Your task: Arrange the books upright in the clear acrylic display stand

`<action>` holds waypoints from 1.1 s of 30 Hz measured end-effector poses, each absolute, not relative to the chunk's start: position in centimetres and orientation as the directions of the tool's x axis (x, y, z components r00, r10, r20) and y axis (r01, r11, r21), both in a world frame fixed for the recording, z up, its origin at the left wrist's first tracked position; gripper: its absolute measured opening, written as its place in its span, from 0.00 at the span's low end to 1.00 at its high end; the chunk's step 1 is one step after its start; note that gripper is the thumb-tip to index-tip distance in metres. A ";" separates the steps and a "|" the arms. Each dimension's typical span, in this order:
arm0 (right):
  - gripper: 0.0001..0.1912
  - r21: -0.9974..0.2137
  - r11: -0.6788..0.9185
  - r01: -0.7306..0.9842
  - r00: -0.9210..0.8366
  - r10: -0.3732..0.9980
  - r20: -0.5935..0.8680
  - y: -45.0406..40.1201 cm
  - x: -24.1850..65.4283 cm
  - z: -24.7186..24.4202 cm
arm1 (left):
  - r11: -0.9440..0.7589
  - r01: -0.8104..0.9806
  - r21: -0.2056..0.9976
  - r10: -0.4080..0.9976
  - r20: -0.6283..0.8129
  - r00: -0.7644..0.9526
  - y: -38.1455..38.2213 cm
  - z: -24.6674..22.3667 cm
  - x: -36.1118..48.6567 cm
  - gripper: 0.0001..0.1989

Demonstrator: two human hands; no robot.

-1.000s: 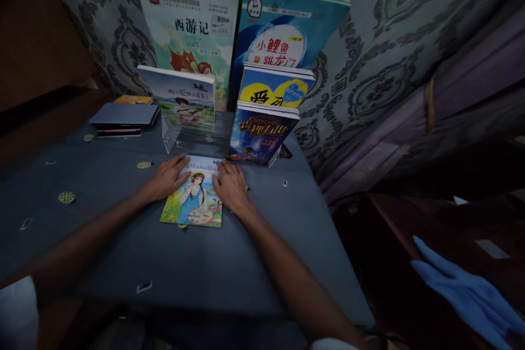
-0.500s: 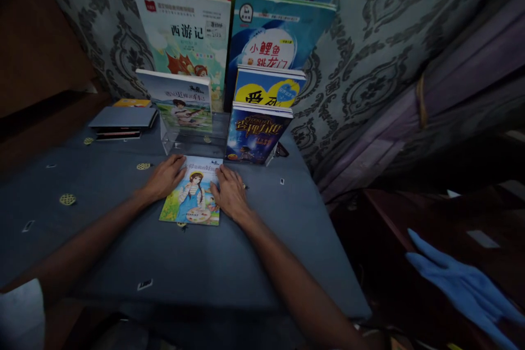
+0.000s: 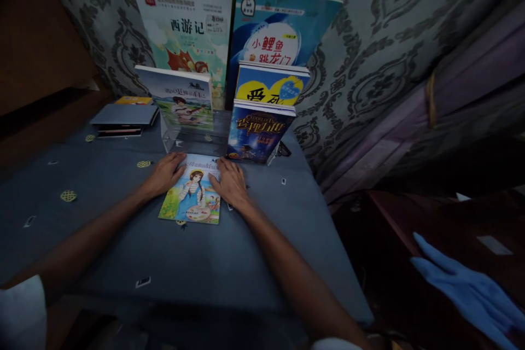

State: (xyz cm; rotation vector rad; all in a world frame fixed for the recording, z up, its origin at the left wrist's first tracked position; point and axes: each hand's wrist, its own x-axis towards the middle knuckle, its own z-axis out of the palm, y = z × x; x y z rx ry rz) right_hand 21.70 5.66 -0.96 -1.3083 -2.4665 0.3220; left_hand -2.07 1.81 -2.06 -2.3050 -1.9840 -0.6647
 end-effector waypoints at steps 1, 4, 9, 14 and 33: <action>0.30 -0.351 0.555 0.754 -0.526 0.830 0.183 5.8 21.7 -1.0 | -0.192 0.948 0.255 0.934 0.345 0.096 1.8 -2.1 -2.2 0.20; 0.30 -0.372 0.560 0.740 -0.530 0.826 0.190 6.1 21.8 -1.2 | -0.224 0.935 0.276 0.922 0.370 0.111 2.0 -2.1 -2.8 0.20; 0.30 -0.389 0.572 0.722 -0.540 0.817 0.202 6.0 22.2 -1.5 | -0.261 0.914 0.311 0.910 0.396 0.125 2.2 -2.4 -3.3 0.20; 0.31 -0.368 0.623 0.691 -0.593 0.779 0.205 4.7 22.7 -2.0 | -0.270 0.910 0.316 0.911 0.390 0.135 2.1 -2.5 -3.3 0.20; 0.65 -0.499 0.684 0.532 -0.816 0.571 -0.087 2.4 26.6 -0.6 | -0.240 0.923 0.302 0.939 0.312 0.142 1.5 -1.5 -3.0 0.21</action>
